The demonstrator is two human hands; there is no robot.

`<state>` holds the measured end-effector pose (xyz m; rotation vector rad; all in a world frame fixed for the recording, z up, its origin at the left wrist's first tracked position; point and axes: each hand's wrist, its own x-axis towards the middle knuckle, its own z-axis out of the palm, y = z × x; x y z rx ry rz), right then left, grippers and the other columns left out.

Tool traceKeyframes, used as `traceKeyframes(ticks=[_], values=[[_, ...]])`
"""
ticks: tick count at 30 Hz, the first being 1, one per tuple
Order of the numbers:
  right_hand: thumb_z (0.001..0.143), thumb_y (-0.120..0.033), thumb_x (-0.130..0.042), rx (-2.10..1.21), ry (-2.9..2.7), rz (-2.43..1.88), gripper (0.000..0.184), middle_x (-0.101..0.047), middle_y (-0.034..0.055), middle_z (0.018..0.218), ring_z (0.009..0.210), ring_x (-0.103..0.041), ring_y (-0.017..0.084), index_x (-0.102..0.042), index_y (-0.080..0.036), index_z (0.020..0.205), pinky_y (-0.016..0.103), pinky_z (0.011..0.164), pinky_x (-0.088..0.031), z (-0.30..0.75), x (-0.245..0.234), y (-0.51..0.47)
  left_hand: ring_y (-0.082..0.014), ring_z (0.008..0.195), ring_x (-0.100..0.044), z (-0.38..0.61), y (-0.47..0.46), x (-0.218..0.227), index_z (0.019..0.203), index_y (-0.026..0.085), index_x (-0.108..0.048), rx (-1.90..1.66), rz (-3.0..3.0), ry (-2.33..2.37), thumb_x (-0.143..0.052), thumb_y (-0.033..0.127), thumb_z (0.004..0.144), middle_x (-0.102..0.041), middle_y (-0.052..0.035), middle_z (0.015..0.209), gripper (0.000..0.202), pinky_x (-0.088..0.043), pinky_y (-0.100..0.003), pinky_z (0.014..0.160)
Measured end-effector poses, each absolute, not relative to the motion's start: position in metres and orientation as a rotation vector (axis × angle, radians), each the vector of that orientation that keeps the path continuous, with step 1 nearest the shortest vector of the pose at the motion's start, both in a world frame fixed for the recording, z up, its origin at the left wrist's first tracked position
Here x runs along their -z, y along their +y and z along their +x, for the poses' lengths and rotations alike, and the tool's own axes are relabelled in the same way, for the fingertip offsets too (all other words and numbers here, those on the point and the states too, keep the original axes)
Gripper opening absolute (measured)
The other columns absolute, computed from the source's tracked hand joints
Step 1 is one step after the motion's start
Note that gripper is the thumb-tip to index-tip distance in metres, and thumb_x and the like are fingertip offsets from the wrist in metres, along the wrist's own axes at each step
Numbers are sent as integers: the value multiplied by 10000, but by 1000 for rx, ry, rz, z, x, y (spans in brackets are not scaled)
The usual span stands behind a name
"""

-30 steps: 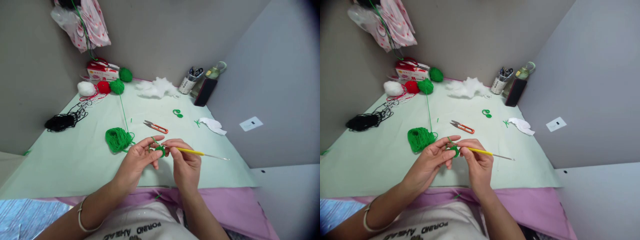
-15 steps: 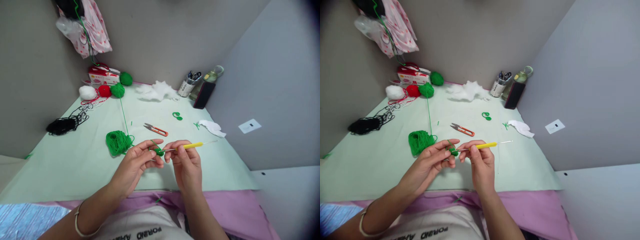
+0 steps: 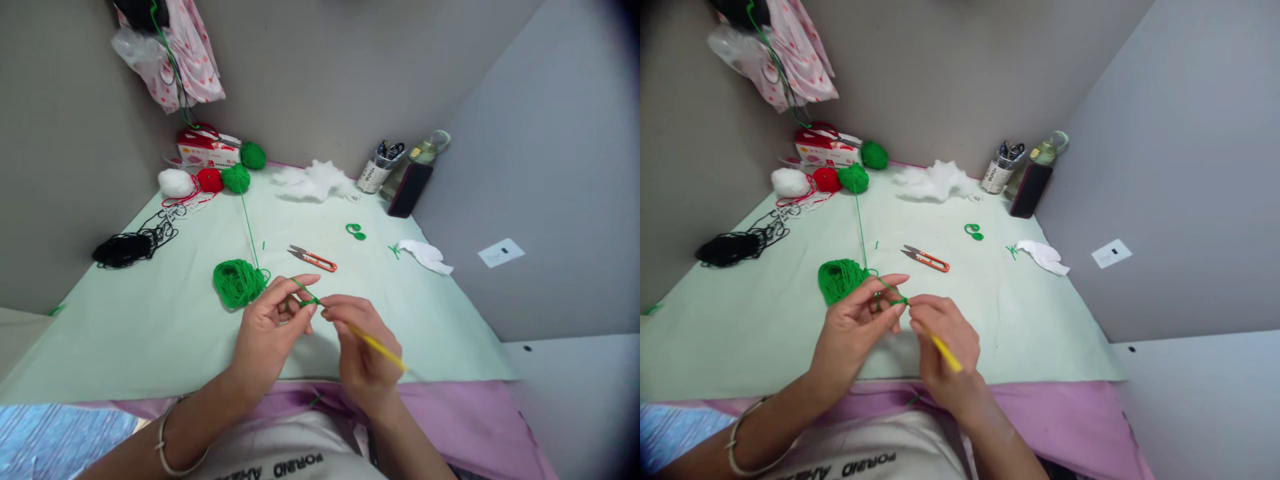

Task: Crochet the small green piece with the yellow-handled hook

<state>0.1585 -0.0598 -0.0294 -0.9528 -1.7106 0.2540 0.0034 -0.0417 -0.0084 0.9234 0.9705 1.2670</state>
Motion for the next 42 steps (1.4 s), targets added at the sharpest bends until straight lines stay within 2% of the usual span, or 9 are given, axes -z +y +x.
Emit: traceKeyframes(ticks=[4, 8, 11, 16, 20, 24, 30, 36, 42], values=[[977, -131, -691, 105, -1792, -1002, 366, -778, 70, 1083, 942, -766, 224, -762, -351, 1261, 355, 742, -661, 159, 44, -59, -12, 477, -390, 5, -39, 9, 1177, 241, -836, -1152, 715, 843, -895, 222, 795, -612, 46, 804, 387, -350, -181, 471], [1022, -134, -620, -273, -1516, -966, 247, -768, 54, 952, 825, -725, 193, -781, -287, 1130, 348, 698, -623, 160, 34, -54, 8, 451, -258, 1, -33, 7, 1141, 156, -838, -983, 473, 667, -922, 242, 789, -452, 96, 640, 372, -254, -147, 430], [1048, -197, -603, -578, -1349, -938, 187, -753, 42, 875, 713, -677, 166, -777, -247, 1002, 334, 656, -583, 161, 22, -51, 15, 450, -323, 0, -33, 5, 1161, 180, -833, -1034, 509, 686, -929, 226, 779, -534, 70, 723, 396, -289, -152, 431], [1030, -208, -643, -582, -1373, -930, 165, -797, 39, 917, 752, -695, 178, -792, -265, 988, 341, 672, -590, 159, 19, -53, 2, 469, -418, 1, -36, 7, 1160, 207, -829, -1111, 629, 782, -922, 247, 788, -619, 33, 860, 385, -375, -178, 446], [1023, -187, -648, -553, -1345, -934, 174, -788, 43, 903, 761, -697, 182, -802, -268, 1010, 342, 677, -588, 160, 20, -57, -25, 501, -458, -2, -35, 9, 1154, 208, -831, -1150, 712, 820, -912, 202, 782, -634, 31, 830, 381, -406, -179, 465], [1028, -258, -656, -813, -1222, -890, 158, -756, 41, 868, 670, -669, 152, -794, -234, 955, 314, 622, -568, 162, 18, -55, -19, 495, -445, 0, -37, 6, 1210, 232, -819, -1171, 675, 796, -910, 235, 789, -625, 35, 874, 431, -457, -191, 474], [1017, -217, -677, -698, -1347, -920, 160, -759, 39, 893, 831, -692, 180, -826, -266, 988, 320, 707, -567, 161, 21, -54, -43, 560, -492, 7, -40, 8, 1138, 237, -857, -1063, 710, 678, -893, 276, 838, -590, 36, 804, 305, -555, -200, 557], [1016, -278, -689, -892, -1263, -786, 143, -738, 34, 852, 763, -689, 170, -827, -260, 984, 325, 698, -580, 164, 21, -50, 14, 452, -419, -1, -34, 8, 1261, 265, -814, -983, 623, 670, -955, 224, 767, -641, 39, 856, 516, -443, -145, 437], [944, -408, -767, -1312, -930, -840, 251, -634, -5, 678, 554, -568, 120, -723, -211, 795, 255, 542, -517, 174, 10, -45, 32, 411, -313, -7, -28, 13, 1201, 221, -845, -718, 602, 429, -970, 276, 750, -625, 40, 788, 471, -379, -133, 381]])
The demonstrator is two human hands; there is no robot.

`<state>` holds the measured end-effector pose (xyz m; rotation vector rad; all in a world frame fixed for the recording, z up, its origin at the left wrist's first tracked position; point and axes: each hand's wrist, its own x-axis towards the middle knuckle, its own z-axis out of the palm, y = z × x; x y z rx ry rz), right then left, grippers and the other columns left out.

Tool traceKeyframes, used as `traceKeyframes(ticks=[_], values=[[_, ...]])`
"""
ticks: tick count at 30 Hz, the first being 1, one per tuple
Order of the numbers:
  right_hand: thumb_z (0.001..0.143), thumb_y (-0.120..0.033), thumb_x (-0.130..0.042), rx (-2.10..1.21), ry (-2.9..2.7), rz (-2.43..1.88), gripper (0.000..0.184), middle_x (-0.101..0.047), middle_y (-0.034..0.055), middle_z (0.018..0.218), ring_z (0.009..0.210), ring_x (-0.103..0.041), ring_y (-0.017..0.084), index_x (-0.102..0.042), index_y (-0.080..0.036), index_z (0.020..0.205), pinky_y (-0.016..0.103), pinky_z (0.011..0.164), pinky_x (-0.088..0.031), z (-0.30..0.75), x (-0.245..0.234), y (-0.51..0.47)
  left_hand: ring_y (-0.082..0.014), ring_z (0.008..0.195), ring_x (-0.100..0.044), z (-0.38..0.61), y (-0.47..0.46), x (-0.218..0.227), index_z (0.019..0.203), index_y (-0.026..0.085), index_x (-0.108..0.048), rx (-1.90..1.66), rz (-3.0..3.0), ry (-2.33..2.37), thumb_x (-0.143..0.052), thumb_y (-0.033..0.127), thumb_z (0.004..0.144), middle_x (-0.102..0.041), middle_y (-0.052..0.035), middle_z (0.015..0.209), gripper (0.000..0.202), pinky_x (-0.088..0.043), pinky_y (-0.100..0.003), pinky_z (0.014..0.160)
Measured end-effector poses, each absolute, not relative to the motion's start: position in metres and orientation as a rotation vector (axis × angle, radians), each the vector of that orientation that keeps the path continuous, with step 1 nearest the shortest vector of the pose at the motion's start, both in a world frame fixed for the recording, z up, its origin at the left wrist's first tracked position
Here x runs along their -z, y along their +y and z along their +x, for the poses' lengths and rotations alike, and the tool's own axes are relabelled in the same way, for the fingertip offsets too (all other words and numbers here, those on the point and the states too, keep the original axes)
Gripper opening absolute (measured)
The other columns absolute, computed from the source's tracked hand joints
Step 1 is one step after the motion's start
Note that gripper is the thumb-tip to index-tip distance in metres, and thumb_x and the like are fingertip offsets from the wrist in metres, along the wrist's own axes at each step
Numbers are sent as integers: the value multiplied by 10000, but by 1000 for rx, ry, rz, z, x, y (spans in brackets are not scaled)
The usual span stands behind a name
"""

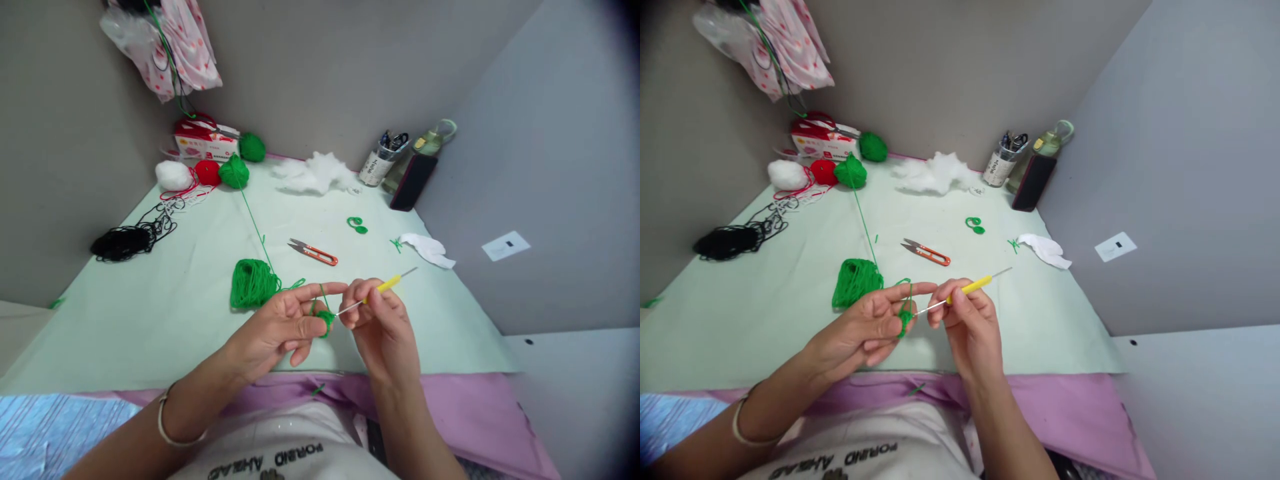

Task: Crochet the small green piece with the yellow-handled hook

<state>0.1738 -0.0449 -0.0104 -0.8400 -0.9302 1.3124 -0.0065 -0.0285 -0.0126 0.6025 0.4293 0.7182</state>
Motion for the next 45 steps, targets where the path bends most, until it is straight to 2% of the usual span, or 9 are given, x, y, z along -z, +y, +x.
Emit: traceKeyframes(ticks=[6, 11, 17, 20, 23, 26, 29, 32, 45], values=[[995, -323, -716, -938, -1237, -929, 126, -766, 46, 873, 730, -682, 169, -811, -245, 971, 312, 661, -579, 166, 19, -55, -80, 681, -633, 3, -33, 21, 1112, 291, -863, -1025, 682, 653, -974, 187, 727, -641, 41, 780, 414, -539, -151, 582], [1012, -91, -633, -494, -1496, -948, 296, -801, 38, 994, 942, -735, 187, -802, -306, 1124, 331, 785, -615, 156, 28, -59, -64, 655, -572, 6, -35, 19, 1122, 273, -861, -1109, 761, 740, -971, 209, 736, -656, 41, 820, 407, -527, -161, 595], [985, -66, -645, -149, -1711, -974, 403, -781, 78, 1126, 969, -751, 217, -788, -335, 1249, 368, 792, -638, 161, 32, -59, -25, 551, -417, 2, -28, 17, 1139, 218, -864, -1033, 539, 687, -978, 276, 740, -591, 39, 751, 418, -416, -136, 501], [1003, -108, -640, -431, -1497, -966, 283, -767, 53, 957, 831, -726, 191, -815, -296, 1120, 338, 702, -613, 166, 26, -55, 10, 504, -298, 0, -26, 18, 1048, 188, -885, -962, 469, 654, -984, 268, 726, -567, 41, 754, 346, -332, -120, 449], [1035, -173, -612, -704, -1290, -926, 227, -717, 25, 843, 672, -660, 151, -814, -272, 999, 307, 597, -564, 164, 23, -51, -2, 509, -365, 3, -29, 17, 1049, 217, -887, -1065, 551, 704, -987, 242, 717, -599, 35, 760, 347, -345, -121, 446], [997, -127, -660, -511, -1428, -974, 251, -742, 45, 948, 804, -710, 180, -828, -301, 1063, 330, 670, -598, 157, 28, -52, -32, 538, -467, 9, -35, 17, 1151, 273, -866, -1166, 637, 757, -989, 204, 707, -642, 36, 768, 466, -414, -132, 477], [955, -62, -693, -205, -1557, -943, 368, -761, 60, 1039, 904, -727, 201, -819, -333, 1171, 354, 744, -612, 156, 33, -54, -9, 496, -372, 9, -34, 16, 1177, 243, -861, -1049, 562, 690, -966, 246, 752, -588, 49, 731, 438, -390, -126, 454], [1001, -106, -656, -427, -1398, -931, 279, -740, 27, 881, 787, -679, 169, -822, -307, 1100, 320, 680, -570, 161, 29, -52, 10, 507, -316, 5, -30, 14, 1092, 189, -880, -1003, 498, 677, -956, 258, 766, -574, 40, 763, 342, -349, -106, 445], [966, -341, -758, -1064, -1040, -889, 130, -769, 28, 873, 691, -667, 129, -833, -243, 921, 275, 661, -562, 164, 26, -42, -39, 556, -578, 3, -32, 15, 1105, 243, -869, -1025, 627, 712, -939, 254, 784, -681, 29, 822, 329, -519, -179, 576]])
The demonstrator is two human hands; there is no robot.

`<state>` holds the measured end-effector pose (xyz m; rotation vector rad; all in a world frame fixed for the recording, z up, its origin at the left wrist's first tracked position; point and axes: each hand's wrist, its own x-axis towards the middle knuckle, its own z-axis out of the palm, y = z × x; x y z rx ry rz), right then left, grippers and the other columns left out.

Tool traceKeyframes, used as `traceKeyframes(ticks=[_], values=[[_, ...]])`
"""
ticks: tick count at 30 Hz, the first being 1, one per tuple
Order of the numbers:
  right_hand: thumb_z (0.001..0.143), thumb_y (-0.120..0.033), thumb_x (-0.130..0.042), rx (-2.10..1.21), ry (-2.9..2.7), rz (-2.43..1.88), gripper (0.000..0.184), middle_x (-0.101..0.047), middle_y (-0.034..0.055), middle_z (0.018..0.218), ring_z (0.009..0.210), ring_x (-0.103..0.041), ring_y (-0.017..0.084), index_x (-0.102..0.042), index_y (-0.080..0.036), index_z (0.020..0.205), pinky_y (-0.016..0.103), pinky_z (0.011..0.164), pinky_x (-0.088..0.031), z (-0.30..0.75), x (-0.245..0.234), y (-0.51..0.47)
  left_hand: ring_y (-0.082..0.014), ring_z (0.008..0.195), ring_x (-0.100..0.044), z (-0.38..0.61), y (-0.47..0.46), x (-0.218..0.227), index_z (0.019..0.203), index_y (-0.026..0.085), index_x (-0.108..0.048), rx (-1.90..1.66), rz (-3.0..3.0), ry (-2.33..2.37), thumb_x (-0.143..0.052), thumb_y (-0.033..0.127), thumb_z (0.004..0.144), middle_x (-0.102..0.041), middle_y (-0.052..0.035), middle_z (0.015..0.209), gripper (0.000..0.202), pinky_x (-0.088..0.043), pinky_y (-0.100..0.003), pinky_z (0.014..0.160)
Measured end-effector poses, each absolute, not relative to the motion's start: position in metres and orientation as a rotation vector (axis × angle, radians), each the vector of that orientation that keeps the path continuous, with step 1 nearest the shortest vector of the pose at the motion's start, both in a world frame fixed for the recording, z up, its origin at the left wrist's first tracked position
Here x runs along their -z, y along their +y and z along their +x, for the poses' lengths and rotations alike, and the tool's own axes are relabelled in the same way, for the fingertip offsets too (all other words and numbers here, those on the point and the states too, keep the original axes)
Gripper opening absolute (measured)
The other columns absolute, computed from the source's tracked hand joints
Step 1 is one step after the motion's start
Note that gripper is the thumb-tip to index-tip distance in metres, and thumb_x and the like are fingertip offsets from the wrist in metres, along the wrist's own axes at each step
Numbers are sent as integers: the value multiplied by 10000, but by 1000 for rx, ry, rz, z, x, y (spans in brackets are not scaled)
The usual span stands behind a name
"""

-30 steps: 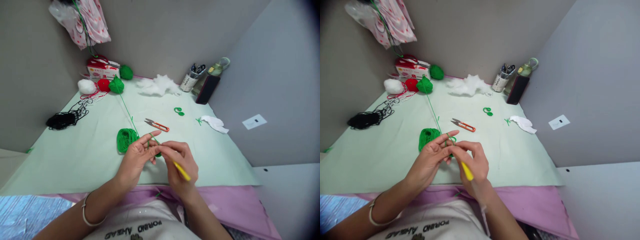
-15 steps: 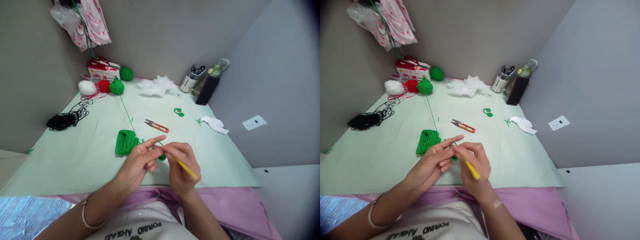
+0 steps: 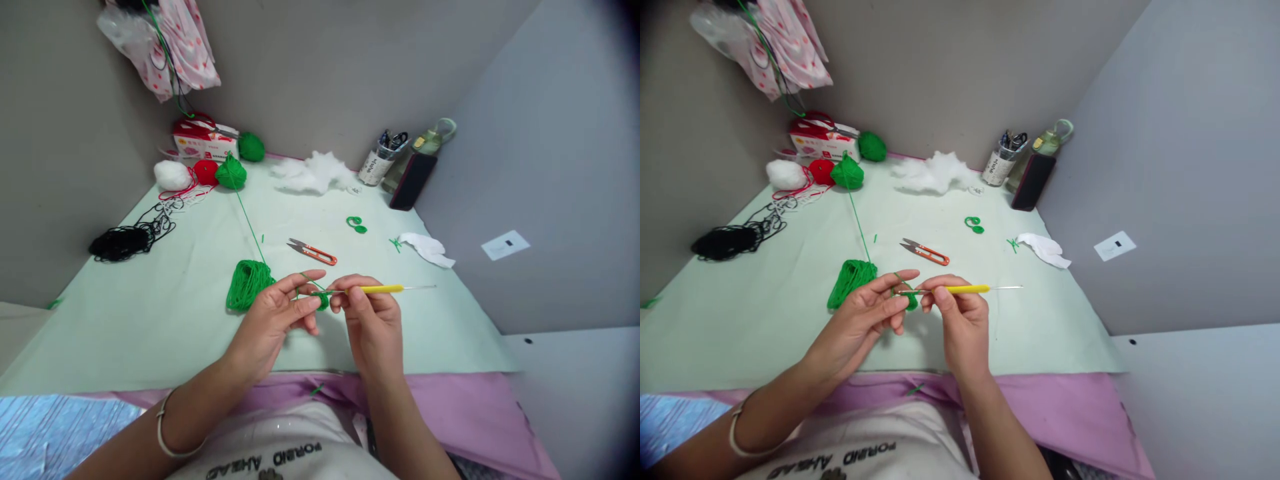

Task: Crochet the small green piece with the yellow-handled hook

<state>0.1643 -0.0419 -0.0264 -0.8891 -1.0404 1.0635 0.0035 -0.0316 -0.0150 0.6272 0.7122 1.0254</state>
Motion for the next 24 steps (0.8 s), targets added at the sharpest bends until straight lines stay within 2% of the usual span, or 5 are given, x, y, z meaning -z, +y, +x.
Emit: traceKeyframes(ticks=[5, 9, 17, 21, 24], values=[[974, -369, -738, -1152, -986, -836, 183, -767, 30, 826, 631, -655, 120, -781, -216, 883, 261, 612, -561, 167, 21, -39, -55, 569, -607, 1, -32, 12, 1081, 230, -868, -997, 614, 692, -927, 258, 789, -685, 15, 861, 299, -530, -205, 585], [1027, -352, -668, -1026, -1086, -875, 204, -771, 39, 856, 672, -684, 139, -763, -215, 910, 276, 624, -579, 170, 22, -43, -85, 597, -656, 0, -32, 11, 1089, 235, -860, -990, 656, 738, -913, 278, 805, -692, 13, 826, 293, -542, -226, 629], [1045, -105, -546, -375, -1649, -940, 262, -786, 59, 988, 870, -728, 185, -740, -254, 1139, 341, 756, -604, 170, 22, -59, -85, 661, -675, 2, -36, 12, 1141, 277, -840, -1135, 890, 918, -880, 248, 834, -676, 34, 871, 311, -541, -220, 689], [989, -108, -639, 71, -1867, -935, 374, -791, 84, 1067, 932, -751, 228, -734, -314, 1286, 364, 747, -635, 168, 36, -58, -72, 603, -610, 7, -37, 11, 1179, 237, -815, -1174, 785, 898, -940, 227, 746, -664, 44, 813, 450, -528, -208, 630], [997, -128, -633, 2, -1781, -964, 347, -779, 75, 1052, 919, -748, 231, -772, -338, 1236, 371, 727, -634, 167, 38, -56, -47, 501, -502, 4, -34, 10, 1225, 192, -810, -1009, 616, 754, -930, 282, 781, -608, 58, 682, 469, -463, -189, 530]])
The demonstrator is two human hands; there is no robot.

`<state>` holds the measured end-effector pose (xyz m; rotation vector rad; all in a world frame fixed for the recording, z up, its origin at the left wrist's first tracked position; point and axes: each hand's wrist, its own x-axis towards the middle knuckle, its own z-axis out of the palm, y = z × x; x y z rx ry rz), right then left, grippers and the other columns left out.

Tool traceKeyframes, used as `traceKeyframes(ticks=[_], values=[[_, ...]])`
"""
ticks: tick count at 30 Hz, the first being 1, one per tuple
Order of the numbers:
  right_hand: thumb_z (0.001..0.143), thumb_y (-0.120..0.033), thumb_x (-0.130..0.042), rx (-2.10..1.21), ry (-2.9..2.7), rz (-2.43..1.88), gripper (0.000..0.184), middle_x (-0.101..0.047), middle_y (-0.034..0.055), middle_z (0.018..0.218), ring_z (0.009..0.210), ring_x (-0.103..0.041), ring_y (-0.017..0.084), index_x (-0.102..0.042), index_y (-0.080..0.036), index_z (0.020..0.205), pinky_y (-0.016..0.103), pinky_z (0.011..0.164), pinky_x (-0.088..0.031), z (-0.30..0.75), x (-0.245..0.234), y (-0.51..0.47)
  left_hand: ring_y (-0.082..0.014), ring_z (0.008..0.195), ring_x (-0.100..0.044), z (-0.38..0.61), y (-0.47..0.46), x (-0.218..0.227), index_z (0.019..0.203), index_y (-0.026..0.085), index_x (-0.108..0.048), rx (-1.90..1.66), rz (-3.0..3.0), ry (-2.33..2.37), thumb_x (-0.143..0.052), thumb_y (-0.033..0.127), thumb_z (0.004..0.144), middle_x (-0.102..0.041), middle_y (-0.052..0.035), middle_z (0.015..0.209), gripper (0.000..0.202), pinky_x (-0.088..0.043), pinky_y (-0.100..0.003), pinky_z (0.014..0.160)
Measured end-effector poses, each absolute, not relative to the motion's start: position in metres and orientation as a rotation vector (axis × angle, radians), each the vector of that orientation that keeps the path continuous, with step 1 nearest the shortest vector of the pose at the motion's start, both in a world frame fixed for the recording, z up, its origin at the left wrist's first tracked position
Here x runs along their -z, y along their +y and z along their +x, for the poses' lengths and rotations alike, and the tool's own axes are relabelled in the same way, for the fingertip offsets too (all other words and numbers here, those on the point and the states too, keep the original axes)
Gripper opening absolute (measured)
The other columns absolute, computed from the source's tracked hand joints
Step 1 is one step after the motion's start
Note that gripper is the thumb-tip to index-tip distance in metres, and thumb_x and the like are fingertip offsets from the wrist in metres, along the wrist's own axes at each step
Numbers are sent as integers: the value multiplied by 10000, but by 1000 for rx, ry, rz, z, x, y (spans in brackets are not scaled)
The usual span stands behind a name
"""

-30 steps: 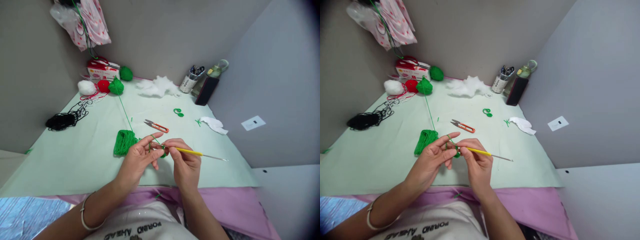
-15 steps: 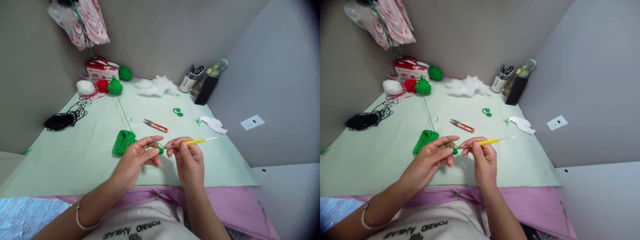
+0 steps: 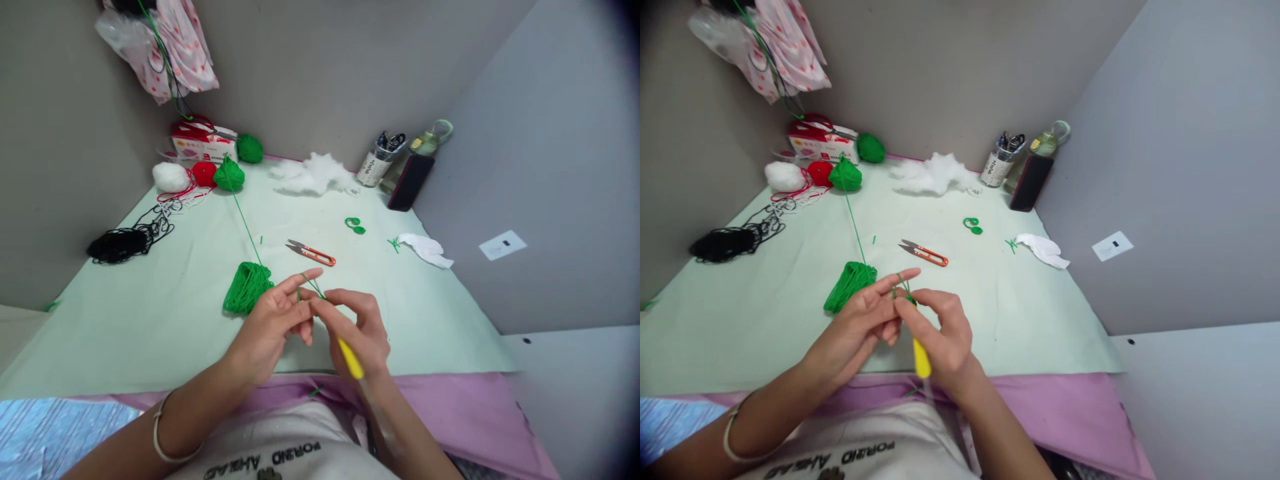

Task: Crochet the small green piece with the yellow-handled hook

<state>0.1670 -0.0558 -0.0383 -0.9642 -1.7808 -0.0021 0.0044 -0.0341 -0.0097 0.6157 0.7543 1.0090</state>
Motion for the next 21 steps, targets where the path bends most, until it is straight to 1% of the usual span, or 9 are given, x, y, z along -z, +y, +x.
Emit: traceKeyframes(ticks=[3, 4, 6, 8, 11, 13, 15, 18, 21], values=[[1036, -140, -578, -403, -1480, -953, 261, -749, 44, 900, 760, -692, 184, -788, -285, 1092, 347, 670, -598, 166, 29, -53, -34, 479, -434, 0, -30, 8, 1182, 161, -834, -944, 500, 680, -918, 252, 796, -521, 78, 590, 405, -409, -164, 491], [1047, -155, -573, -519, -1390, -932, 243, -736, 34, 862, 714, -667, 169, -786, -271, 1048, 335, 649, -584, 165, 26, -52, -31, 483, -437, -1, -30, 8, 1170, 166, -840, -962, 498, 677, -920, 239, 791, -535, 73, 608, 394, -408, -163, 492], [1050, -187, -591, -651, -1330, -894, 214, -742, 35, 868, 715, -667, 163, -787, -259, 1001, 320, 633, -577, 163, 22, -50, -32, 483, -471, 0, -31, 7, 1163, 183, -845, -985, 555, 680, -928, 246, 782, -602, 53, 672, 395, -428, -179, 501], [1039, -183, -614, -636, -1380, -890, 196, -766, 44, 911, 788, -706, 181, -791, -264, 1012, 326, 656, -594, 161, 22, -50, -41, 494, -523, 4, -33, 8, 1169, 199, -844, -1019, 636, 709, -936, 258, 774, -663, 34, 748, 409, -469, -202, 537], [1018, -111, -619, -408, -1533, -946, 274, -784, 53, 978, 878, -739, 200, -787, -297, 1131, 343, 701, -616, 160, 28, -54, -50, 533, -576, 9, -35, 11, 1169, 214, -844, -1094, 676, 761, -951, 251, 759, -695, 28, 808, 425, -514, -213, 601], [998, -83, -635, -210, -1656, -981, 341, -786, 74, 1066, 927, -746, 209, -783, -311, 1203, 359, 738, -627, 161, 31, -58, -48, 526, -554, 10, -33, 14, 1162, 204, -846, -1061, 620, 729, -955, 264, 758, -675, 32, 768, 422, -504, -204, 579], [982, -77, -654, -134, -1704, -990, 347, -784, 81, 1102, 947, -746, 214, -795, -310, 1198, 361, 759, -627, 164, 30, -59, -37, 503, -492, 9, -30, 15, 1139, 177, -854, -970, 530, 668, -948, 271, 768, -619, 42, 686, 394, -467, -181, 529], [1012, -124, -630, -365, -1486, -994, 244, -769, 51, 929, 802, -717, 187, -811, -277, 1073, 341, 694, -601, 168, 24, -56, -17, 503, -423, 5, -26, 15, 1078, 155, -870, -950, 437, 647, -942, 229, 768, -543, 61, 649, 327, -431, -143, 505], [1035, -229, -633, -652, -1268, -956, 186, -738, 41, 843, 686, -658, 162, -803, -241, 960, 326, 632, -567, 167, 21, -50, -24, 525, -452, 3, -26, 12, 1067, 184, -873, -1020, 512, 682, -943, 218, 760, -573, 53, 694, 316, -451, -151, 521]])
